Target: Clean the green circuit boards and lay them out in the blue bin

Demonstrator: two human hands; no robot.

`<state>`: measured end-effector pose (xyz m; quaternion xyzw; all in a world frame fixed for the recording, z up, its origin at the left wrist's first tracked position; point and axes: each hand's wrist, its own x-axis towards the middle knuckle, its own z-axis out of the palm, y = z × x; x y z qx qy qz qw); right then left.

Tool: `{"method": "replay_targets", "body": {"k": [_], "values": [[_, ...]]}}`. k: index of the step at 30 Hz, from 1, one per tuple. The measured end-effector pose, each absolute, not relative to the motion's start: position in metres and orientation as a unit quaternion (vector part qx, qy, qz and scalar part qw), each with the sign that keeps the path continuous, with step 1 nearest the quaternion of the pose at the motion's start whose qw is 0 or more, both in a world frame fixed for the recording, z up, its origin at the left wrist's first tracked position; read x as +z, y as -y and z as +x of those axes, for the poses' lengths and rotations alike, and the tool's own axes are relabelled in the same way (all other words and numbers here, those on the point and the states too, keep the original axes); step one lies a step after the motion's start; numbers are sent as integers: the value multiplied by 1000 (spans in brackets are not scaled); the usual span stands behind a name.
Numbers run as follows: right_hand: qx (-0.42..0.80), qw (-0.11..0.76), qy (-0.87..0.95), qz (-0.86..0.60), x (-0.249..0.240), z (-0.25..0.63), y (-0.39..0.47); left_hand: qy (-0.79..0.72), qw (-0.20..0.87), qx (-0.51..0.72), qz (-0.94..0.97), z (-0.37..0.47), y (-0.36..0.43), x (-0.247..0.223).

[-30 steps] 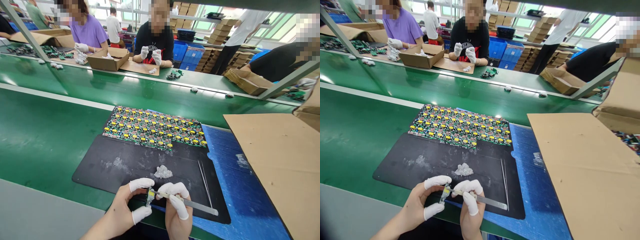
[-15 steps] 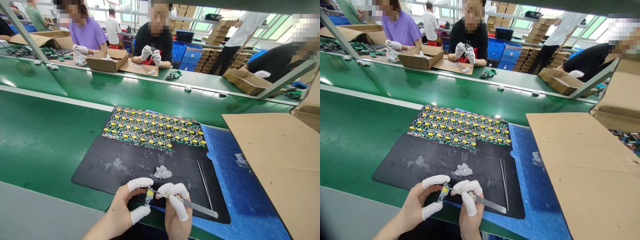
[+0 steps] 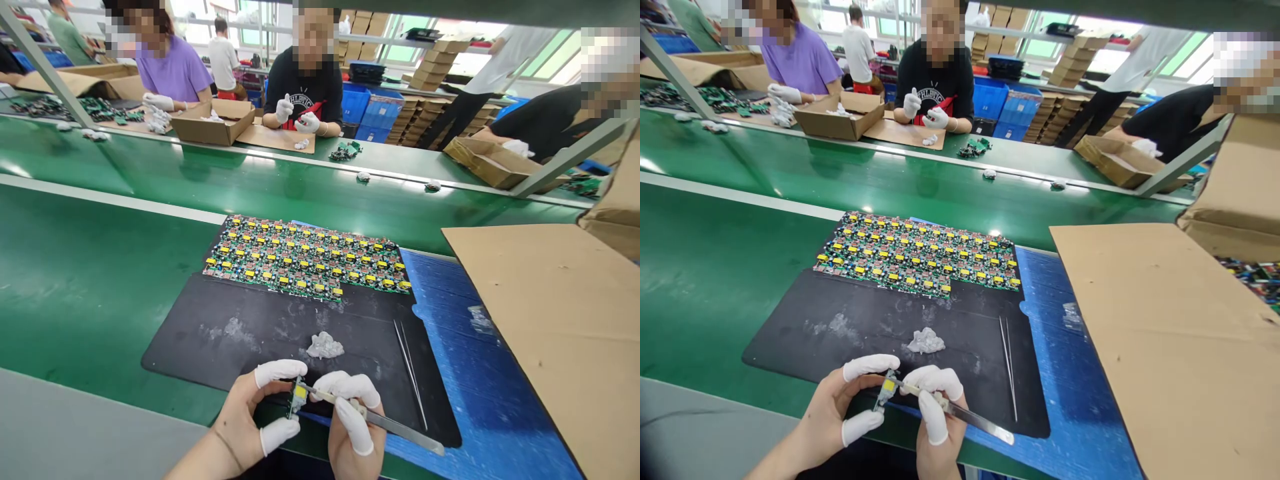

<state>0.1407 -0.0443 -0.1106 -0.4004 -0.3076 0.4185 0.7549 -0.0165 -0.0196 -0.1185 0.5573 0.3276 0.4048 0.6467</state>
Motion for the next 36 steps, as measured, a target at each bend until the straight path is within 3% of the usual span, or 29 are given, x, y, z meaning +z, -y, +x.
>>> {"method": "replay_targets", "body": {"k": [19,36], "values": [[228,762,394,-460,-116,140,52,-354,645,428,525,-15,25,-121],[298,754,396,-431,-111,142,52,-398,568,374,615,-20,30,-129]]}}
